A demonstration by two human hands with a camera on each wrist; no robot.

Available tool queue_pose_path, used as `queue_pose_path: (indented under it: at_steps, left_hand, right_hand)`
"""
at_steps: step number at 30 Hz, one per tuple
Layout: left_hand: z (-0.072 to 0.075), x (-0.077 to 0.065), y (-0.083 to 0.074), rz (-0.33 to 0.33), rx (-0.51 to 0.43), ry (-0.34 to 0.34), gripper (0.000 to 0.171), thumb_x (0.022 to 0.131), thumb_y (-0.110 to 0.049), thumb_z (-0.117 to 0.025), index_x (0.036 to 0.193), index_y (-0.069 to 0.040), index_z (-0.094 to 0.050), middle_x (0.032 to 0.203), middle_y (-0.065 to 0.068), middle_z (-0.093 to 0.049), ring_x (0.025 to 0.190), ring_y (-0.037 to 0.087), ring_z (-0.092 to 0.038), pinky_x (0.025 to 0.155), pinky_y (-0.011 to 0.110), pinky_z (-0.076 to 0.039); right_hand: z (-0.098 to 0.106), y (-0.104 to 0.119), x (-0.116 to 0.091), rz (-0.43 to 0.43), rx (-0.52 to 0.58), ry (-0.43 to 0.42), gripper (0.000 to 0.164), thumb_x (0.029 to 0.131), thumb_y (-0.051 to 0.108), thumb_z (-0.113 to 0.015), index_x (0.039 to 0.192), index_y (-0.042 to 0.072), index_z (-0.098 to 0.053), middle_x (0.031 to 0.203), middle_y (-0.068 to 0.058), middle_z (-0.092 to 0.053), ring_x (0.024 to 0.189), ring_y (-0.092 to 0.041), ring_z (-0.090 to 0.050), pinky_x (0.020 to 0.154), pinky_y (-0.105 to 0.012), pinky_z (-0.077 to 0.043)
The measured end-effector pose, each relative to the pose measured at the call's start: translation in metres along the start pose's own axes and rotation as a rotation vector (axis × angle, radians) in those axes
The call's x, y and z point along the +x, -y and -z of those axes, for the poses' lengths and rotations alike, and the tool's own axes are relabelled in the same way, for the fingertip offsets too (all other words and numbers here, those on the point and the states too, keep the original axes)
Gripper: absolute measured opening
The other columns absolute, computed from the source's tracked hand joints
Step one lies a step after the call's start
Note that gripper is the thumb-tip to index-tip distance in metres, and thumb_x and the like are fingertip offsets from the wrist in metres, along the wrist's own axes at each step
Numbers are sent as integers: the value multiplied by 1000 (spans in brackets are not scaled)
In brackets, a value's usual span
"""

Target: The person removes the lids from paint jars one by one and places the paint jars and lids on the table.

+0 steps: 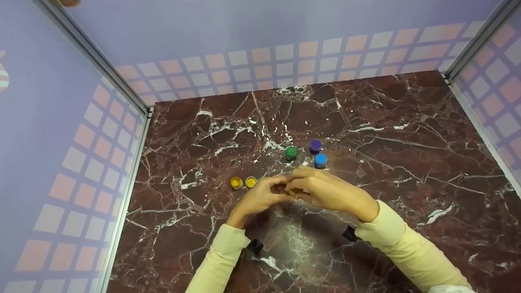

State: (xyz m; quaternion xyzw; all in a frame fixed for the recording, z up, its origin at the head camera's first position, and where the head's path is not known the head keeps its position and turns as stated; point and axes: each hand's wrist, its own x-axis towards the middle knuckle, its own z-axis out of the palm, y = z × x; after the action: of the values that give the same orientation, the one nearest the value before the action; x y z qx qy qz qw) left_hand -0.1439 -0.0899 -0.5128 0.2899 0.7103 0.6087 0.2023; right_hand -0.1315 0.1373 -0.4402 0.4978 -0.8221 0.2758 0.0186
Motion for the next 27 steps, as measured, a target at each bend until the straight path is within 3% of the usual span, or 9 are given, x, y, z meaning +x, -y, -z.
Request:
queue_pose_path:
  at_steps: [7, 11, 17, 22, 27]
  left_hand:
    - [6, 0, 3, 21, -50, 92, 32, 91, 1, -75, 122, 8, -68, 113, 16, -73, 96, 15, -69, 88, 35, -59]
    - [6, -1, 5, 38, -94, 113, 35, 91, 4, -73, 124, 11, -65, 116, 19, -72, 97, 16, -69, 89, 35, -59]
    - [5, -1, 6, 50, -119, 95, 35, 91, 4, -74, 123, 12, -63, 114, 17, -72, 98, 15, -69, 90, 34, -59]
    - [4, -2, 7, 60, -166, 80, 34, 91, 6, -72, 123, 13, -61, 111, 14, -71, 97, 15, -69, 90, 33, -59]
    - [-1, -6, 7, 73, -159, -14, 40, 92, 4, -72, 129, 10, -58, 115, 14, -69, 100, 17, -67, 92, 34, -58]
  right_hand:
    - [-1, 3, 0, 23, 48, 45, 22, 88, -3, -76, 109, 4, -77, 115, -8, -71, 107, -21, -65, 97, -32, -56]
    - [-2, 2, 1, 42, 66, 49, 24, 87, -4, -76, 109, 4, -77, 115, -8, -71, 108, -20, -65, 98, -32, -55]
    - [-5, -5, 0, 76, 49, 14, 23, 85, 2, -79, 108, 7, -77, 115, -6, -72, 108, -21, -64, 97, -35, -55]
    - [-7, -8, -2, 80, 86, -9, 23, 89, 9, -75, 112, 7, -76, 120, -7, -72, 113, -23, -63, 106, -43, -50]
    - [-8, -7, -3, 43, 87, -80, 28, 92, 13, -74, 117, 2, -73, 131, -14, -66, 123, -29, -60, 110, -47, -47]
